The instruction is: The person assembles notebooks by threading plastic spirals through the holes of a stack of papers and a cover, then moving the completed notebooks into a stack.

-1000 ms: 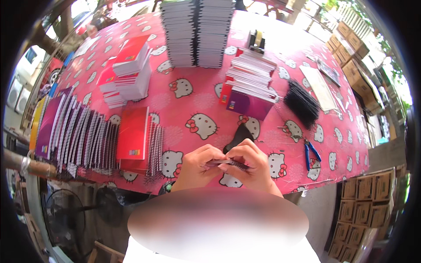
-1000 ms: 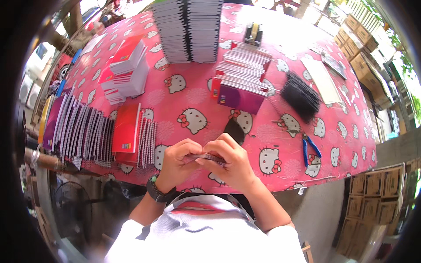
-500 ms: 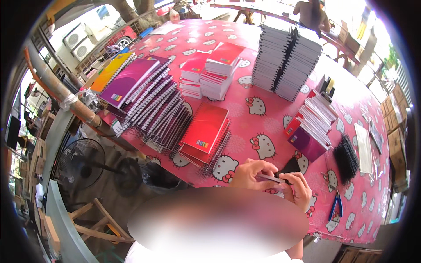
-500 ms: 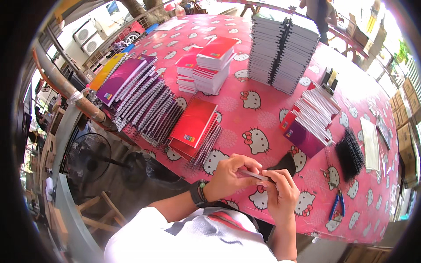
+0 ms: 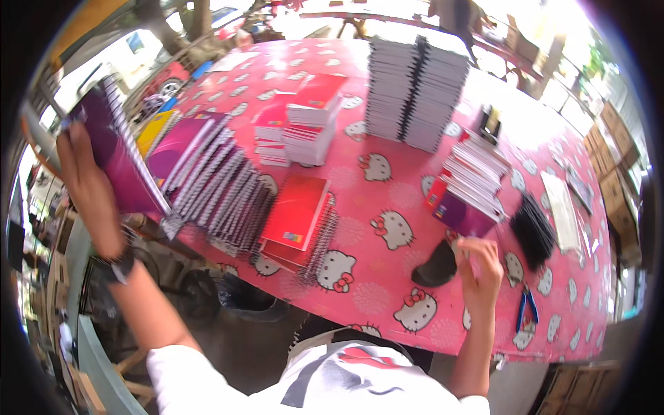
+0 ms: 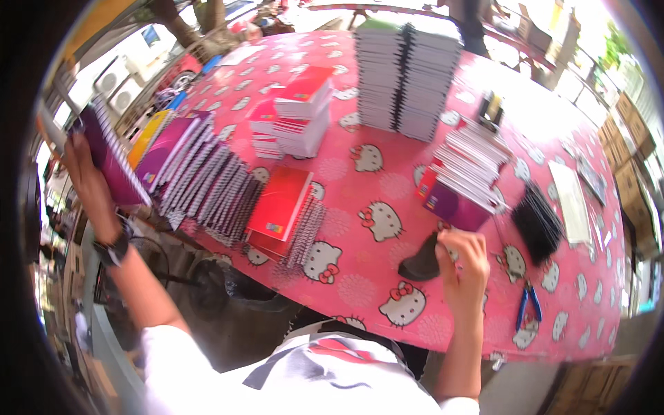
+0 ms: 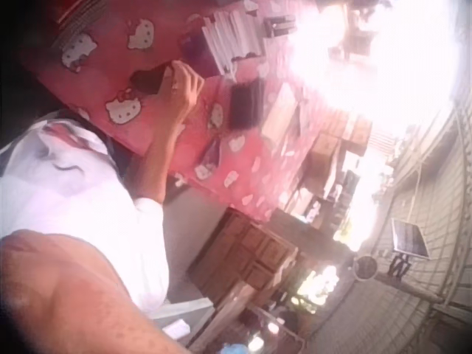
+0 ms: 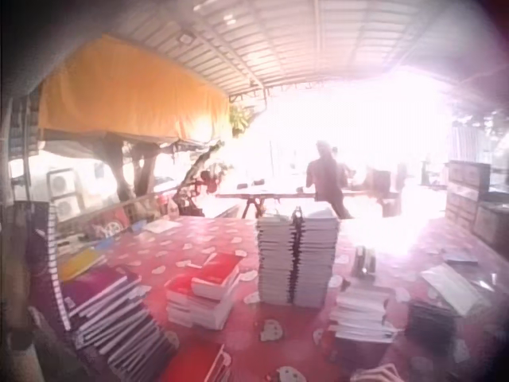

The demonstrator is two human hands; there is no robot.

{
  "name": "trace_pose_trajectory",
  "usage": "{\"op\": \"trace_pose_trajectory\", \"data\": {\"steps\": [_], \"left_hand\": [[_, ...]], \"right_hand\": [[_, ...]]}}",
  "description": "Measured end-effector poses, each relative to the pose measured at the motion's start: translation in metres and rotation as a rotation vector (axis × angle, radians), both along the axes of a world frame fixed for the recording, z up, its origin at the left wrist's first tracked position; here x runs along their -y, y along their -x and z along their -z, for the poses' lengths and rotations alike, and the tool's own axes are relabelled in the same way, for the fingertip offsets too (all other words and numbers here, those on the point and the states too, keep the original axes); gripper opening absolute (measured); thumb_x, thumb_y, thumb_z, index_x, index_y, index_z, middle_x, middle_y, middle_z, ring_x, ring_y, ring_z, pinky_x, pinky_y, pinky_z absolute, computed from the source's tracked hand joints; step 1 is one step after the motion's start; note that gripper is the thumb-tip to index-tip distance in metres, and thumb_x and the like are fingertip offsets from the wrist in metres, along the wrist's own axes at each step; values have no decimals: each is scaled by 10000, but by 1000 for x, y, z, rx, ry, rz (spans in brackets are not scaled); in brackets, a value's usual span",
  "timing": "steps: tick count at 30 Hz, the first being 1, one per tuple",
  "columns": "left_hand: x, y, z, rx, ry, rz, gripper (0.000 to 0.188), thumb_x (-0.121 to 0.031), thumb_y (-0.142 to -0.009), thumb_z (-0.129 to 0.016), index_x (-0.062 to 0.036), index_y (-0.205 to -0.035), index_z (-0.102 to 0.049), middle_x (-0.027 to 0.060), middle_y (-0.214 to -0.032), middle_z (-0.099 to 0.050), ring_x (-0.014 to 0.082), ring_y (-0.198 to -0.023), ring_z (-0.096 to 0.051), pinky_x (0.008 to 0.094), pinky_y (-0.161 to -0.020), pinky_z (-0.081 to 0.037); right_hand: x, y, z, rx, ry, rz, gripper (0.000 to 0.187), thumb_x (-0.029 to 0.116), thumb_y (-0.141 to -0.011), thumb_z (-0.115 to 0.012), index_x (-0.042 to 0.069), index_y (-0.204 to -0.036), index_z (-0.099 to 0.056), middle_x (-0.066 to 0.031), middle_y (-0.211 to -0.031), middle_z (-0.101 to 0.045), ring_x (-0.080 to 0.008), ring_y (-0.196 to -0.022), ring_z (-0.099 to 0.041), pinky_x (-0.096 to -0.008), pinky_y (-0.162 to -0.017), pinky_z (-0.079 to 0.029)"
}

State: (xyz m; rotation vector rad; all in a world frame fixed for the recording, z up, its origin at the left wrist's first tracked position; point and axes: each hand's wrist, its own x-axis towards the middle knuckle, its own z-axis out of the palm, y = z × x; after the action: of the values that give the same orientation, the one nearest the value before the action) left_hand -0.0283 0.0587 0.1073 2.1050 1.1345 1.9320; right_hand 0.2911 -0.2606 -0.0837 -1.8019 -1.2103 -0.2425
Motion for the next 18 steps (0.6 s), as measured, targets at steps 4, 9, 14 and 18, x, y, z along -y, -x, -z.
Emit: {"op": "trace_pose_trajectory", "data": {"steps": [4,9,14,18], "left_hand": [[-102,29,10,-1100,204,50,450,-390,-970,-474,-2,-1189,-538,167,-1167,-535,275,-1044,-533,328,-937,-386],[-103,6,-3,-1083,-544,-307,536,-355,-912,-548,-106,-1373,-433,137,-1393,-415,323,-1254,-411,443,-1026,-339],[44,-32,14,-393,-647,219,309,-93,-915,-571,6,-1207,-556,202,-1255,-527,328,-1110,-538,421,-926,-443],[119,-101,94,-354,-358,788,158,-258,-767,-731,-147,-856,-661,60,-1008,-575,279,-947,-564,385,-787,-473]], "right_hand": [[-24,-42,19,269,30,263,234,83,-758,-692,65,-987,-646,-74,-1020,-623,-268,-964,-548,-402,-857,-421],[-37,-85,47,414,205,472,304,154,-736,-716,103,-1024,-632,-21,-1056,-590,-239,-1026,-517,-397,-903,-371],[-37,-100,59,375,113,377,241,116,-738,-701,105,-968,-630,-19,-983,-600,-236,-976,-531,-394,-861,-387],[-29,-103,60,338,164,374,271,105,-736,-699,83,-995,-621,-49,-995,-582,-260,-992,-516,-404,-873,-401]]}}
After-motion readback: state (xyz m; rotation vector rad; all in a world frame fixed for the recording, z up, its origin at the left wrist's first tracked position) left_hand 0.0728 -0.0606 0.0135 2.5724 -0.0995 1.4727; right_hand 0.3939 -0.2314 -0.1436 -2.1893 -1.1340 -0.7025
